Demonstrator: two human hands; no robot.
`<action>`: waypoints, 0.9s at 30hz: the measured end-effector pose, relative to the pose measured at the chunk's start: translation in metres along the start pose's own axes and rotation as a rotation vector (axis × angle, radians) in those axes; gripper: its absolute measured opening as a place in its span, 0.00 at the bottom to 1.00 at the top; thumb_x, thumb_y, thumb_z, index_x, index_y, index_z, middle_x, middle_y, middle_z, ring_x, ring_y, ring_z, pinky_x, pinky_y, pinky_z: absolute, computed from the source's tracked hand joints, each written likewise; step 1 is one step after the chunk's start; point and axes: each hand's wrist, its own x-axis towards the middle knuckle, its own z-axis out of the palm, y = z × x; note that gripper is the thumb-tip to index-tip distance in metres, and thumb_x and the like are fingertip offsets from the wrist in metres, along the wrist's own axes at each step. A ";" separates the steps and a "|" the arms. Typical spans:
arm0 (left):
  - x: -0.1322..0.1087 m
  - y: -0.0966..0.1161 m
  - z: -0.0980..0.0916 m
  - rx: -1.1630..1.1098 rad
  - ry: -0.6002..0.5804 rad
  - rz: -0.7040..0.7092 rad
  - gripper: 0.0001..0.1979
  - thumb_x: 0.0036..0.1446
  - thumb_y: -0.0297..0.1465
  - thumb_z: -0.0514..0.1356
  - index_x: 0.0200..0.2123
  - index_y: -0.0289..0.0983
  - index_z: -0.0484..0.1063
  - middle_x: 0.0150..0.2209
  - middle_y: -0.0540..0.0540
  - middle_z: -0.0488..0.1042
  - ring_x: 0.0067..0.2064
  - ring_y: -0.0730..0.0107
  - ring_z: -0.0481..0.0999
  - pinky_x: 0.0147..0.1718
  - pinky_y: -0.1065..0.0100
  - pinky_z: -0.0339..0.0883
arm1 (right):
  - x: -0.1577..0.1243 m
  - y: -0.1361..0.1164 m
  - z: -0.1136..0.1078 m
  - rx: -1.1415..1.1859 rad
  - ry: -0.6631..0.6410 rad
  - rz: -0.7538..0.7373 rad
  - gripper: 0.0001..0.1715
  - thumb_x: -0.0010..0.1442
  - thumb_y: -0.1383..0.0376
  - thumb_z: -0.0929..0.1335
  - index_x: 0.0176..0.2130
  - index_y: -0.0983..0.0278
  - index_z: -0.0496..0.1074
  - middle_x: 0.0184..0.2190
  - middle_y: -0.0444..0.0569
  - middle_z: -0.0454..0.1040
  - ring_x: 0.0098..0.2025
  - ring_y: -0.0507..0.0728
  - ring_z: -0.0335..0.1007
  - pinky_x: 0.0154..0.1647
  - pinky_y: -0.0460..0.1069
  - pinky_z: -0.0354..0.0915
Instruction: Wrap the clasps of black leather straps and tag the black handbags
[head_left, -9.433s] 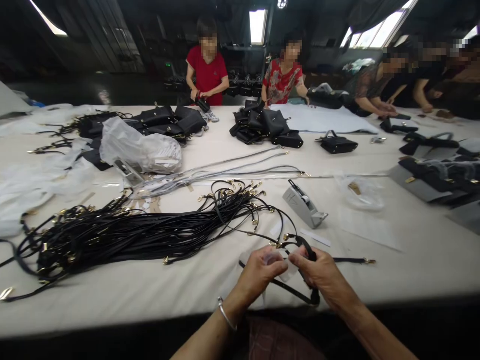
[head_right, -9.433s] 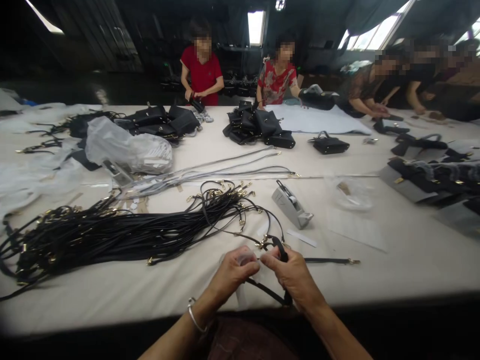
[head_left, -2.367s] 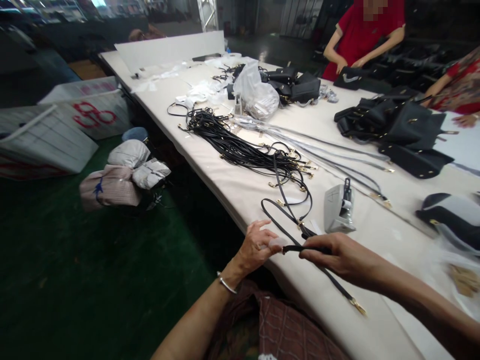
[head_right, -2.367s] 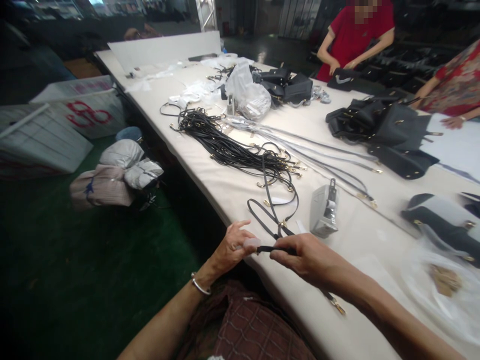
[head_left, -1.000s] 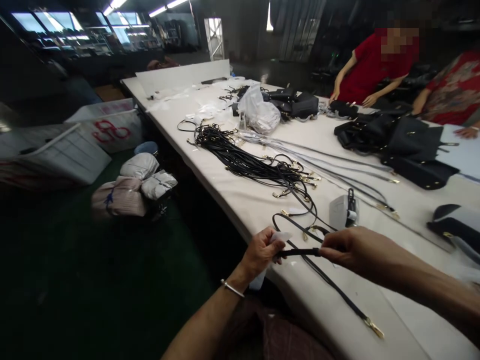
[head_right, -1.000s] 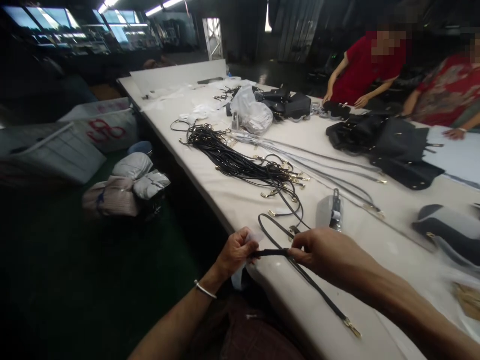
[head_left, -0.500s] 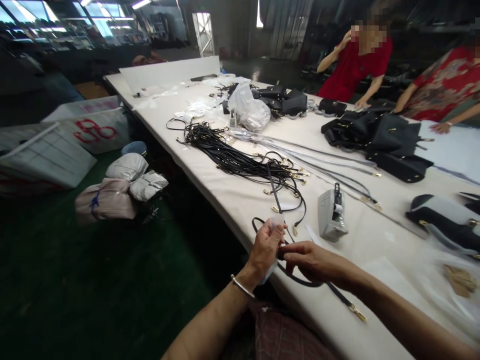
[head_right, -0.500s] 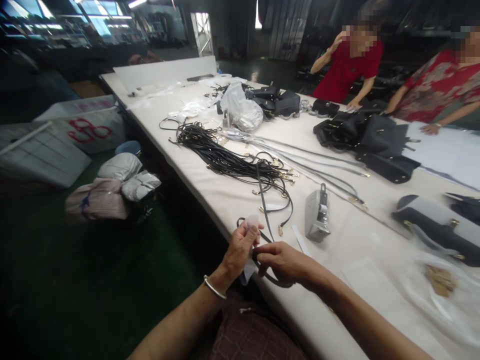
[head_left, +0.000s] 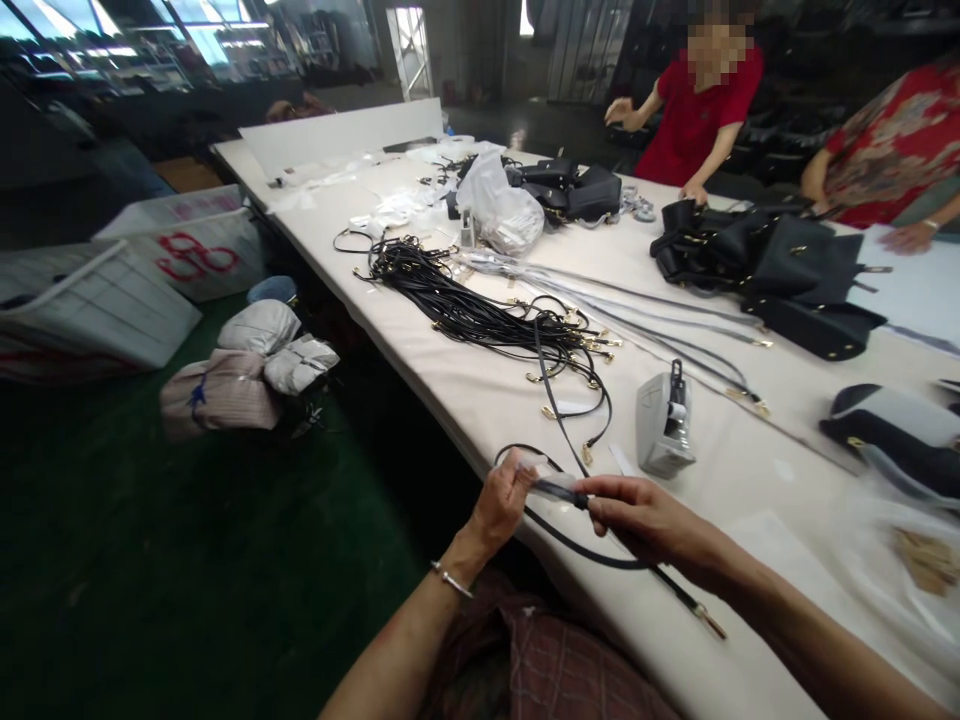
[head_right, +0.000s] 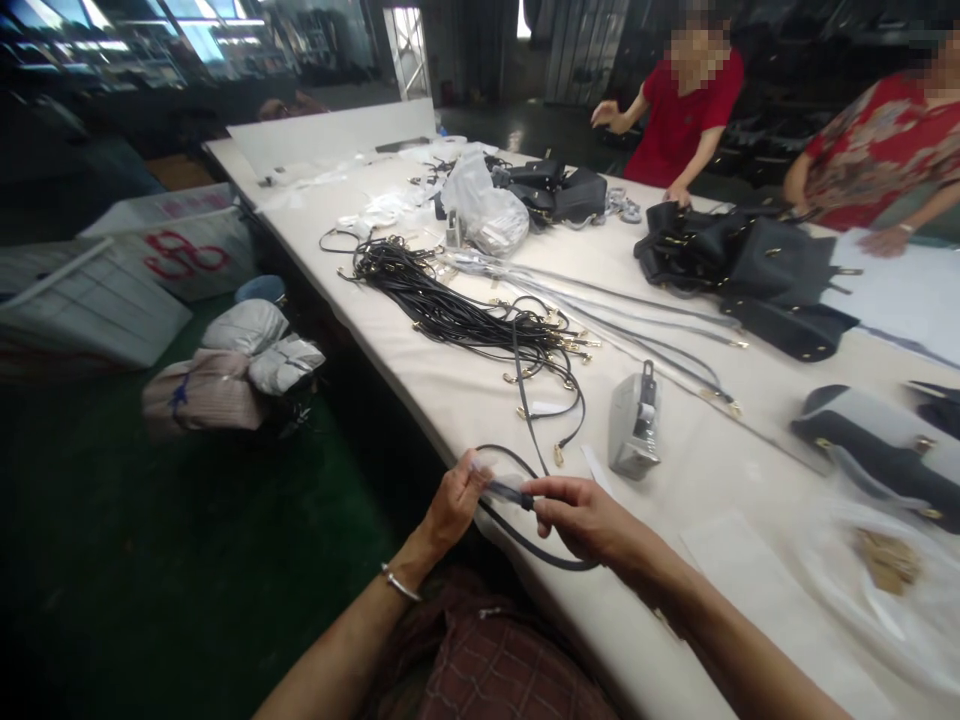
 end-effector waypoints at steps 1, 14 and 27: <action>-0.002 -0.001 0.003 0.015 -0.039 0.006 0.21 0.67 0.48 0.48 0.35 0.37 0.67 0.27 0.51 0.70 0.28 0.71 0.68 0.30 0.69 0.61 | 0.002 0.002 -0.002 -0.054 0.007 -0.010 0.39 0.45 0.47 0.74 0.50 0.67 0.73 0.23 0.41 0.71 0.15 0.43 0.45 0.15 0.43 0.40; -0.006 0.000 0.009 -0.148 -0.413 -0.123 0.22 0.64 0.47 0.54 0.31 0.33 0.72 0.26 0.49 0.71 0.26 0.75 0.62 0.26 0.72 0.55 | -0.007 -0.002 -0.014 -1.240 0.125 -0.584 0.28 0.61 0.68 0.63 0.60 0.59 0.67 0.47 0.56 0.79 0.45 0.66 0.77 0.41 0.56 0.70; -0.021 0.003 0.011 0.074 0.053 0.239 0.20 0.63 0.46 0.56 0.29 0.35 0.73 0.25 0.50 0.69 0.27 0.73 0.66 0.29 0.71 0.61 | -0.020 -0.001 -0.041 -0.524 -0.163 -0.093 0.24 0.57 0.47 0.71 0.40 0.65 0.74 0.27 0.45 0.73 0.29 0.52 0.66 0.29 0.46 0.64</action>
